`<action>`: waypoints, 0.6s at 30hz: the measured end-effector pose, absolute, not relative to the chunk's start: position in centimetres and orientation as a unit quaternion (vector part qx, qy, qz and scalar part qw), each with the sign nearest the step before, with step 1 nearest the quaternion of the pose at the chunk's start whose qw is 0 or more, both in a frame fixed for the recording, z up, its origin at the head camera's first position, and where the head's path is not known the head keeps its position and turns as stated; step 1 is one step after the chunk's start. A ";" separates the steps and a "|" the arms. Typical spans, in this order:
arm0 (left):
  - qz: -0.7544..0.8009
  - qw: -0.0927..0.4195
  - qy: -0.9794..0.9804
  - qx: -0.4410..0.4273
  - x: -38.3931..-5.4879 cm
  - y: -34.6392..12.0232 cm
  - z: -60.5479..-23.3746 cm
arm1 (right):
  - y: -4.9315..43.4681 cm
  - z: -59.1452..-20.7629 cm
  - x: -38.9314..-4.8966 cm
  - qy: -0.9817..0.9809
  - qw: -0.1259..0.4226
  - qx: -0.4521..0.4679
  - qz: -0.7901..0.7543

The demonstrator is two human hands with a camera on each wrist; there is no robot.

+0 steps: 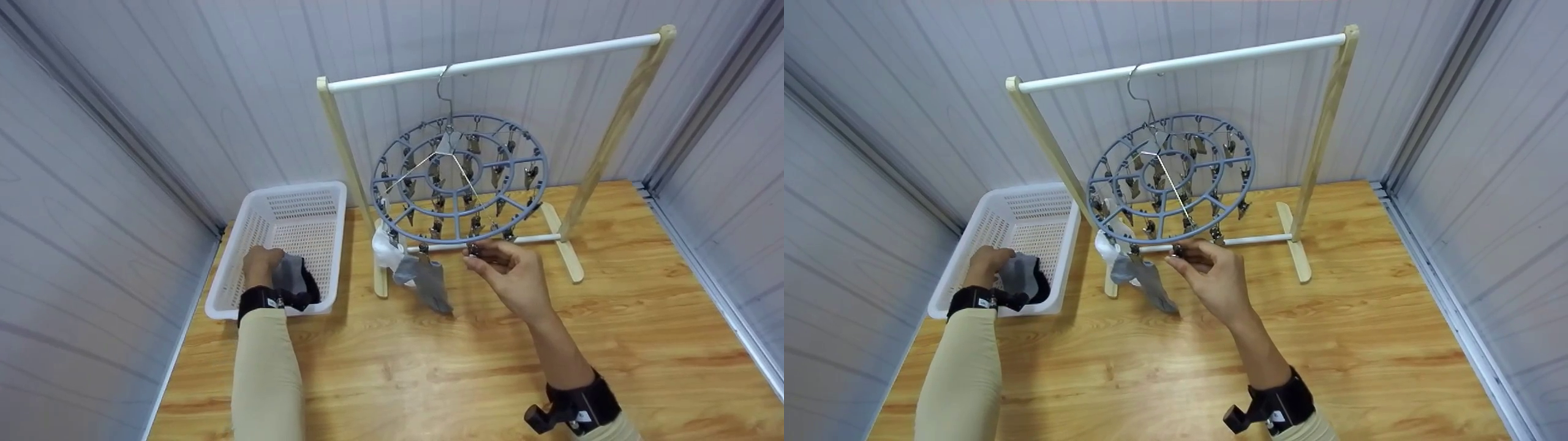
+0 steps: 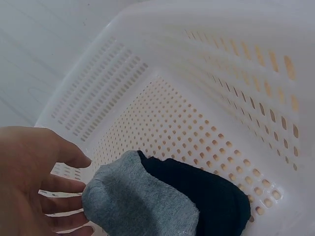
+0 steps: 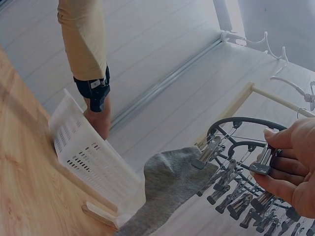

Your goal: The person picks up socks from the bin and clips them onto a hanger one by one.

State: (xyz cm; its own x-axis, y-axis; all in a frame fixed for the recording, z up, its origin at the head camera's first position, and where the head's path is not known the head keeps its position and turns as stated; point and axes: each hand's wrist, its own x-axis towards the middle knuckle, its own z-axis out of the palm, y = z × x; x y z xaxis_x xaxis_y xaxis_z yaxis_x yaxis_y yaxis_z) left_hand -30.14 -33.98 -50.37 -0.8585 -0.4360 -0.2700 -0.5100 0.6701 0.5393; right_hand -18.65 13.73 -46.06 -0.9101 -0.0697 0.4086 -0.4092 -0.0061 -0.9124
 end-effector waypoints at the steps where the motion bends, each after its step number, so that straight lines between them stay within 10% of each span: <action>1: 0.317 0.059 0.910 -0.260 -30.1 -33.9 -50.3 | 13.8 -46.1 -18.7 -0.694 0.123 0.174 0.688; 18: 0.333 0.052 0.907 -0.251 -29.8 -33.7 -50.0 | 13.8 -46.0 -18.7 -0.700 0.122 0.171 0.682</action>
State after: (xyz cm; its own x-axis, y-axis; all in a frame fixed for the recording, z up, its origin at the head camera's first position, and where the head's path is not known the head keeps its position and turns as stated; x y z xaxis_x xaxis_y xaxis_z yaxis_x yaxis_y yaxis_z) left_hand -29.80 -33.69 -50.05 -0.8690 -0.4200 -0.2617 -0.4895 0.6521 0.5789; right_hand -18.67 13.80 -46.00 -0.9117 -0.0731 0.4044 -0.4062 0.0102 -0.9137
